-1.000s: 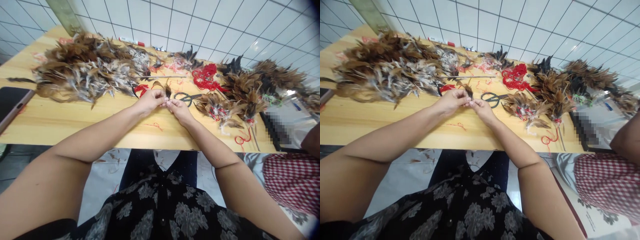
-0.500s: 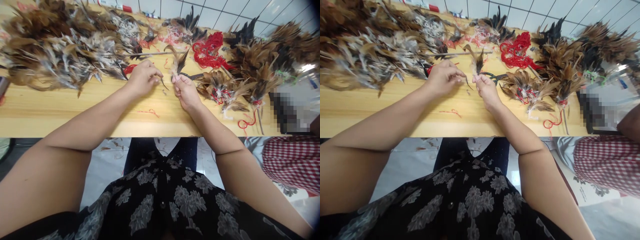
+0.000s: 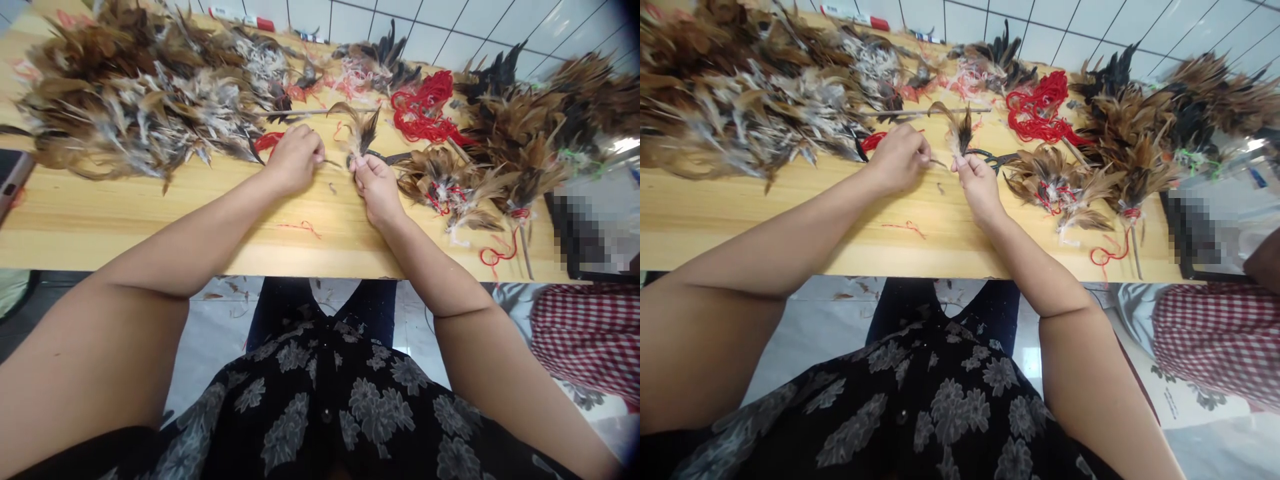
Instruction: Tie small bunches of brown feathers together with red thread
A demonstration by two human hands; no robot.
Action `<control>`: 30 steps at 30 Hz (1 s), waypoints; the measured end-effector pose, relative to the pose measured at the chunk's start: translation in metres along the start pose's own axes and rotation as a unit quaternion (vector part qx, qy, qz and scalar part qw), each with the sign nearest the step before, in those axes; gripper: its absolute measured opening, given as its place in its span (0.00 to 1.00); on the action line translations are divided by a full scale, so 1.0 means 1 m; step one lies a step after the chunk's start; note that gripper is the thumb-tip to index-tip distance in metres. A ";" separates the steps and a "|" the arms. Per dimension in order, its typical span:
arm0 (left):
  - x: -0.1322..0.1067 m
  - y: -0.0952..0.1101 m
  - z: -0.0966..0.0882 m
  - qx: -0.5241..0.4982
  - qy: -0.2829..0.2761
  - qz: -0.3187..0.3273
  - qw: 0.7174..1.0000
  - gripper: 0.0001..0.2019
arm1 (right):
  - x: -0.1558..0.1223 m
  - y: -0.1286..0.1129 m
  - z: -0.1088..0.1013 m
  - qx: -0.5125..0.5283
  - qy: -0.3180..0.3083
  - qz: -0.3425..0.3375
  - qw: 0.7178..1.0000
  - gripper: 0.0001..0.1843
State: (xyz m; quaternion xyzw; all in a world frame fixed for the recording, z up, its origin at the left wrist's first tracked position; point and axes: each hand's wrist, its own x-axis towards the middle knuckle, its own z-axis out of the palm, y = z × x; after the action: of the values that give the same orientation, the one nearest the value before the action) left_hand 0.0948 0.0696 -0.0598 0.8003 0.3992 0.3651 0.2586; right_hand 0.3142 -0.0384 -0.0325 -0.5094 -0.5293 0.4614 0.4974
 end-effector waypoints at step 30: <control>-0.028 0.072 0.011 -0.320 0.052 -0.133 0.936 0.23 | 0.000 0.000 0.020 -0.004 0.002 -0.001 1.000 0.34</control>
State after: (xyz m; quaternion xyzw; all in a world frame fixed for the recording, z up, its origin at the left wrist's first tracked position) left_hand 0.1247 0.0055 -0.0260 0.5945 0.3769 0.4770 0.5263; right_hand 0.2946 -0.0380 -0.0344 -0.5114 -0.5310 0.4577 0.4970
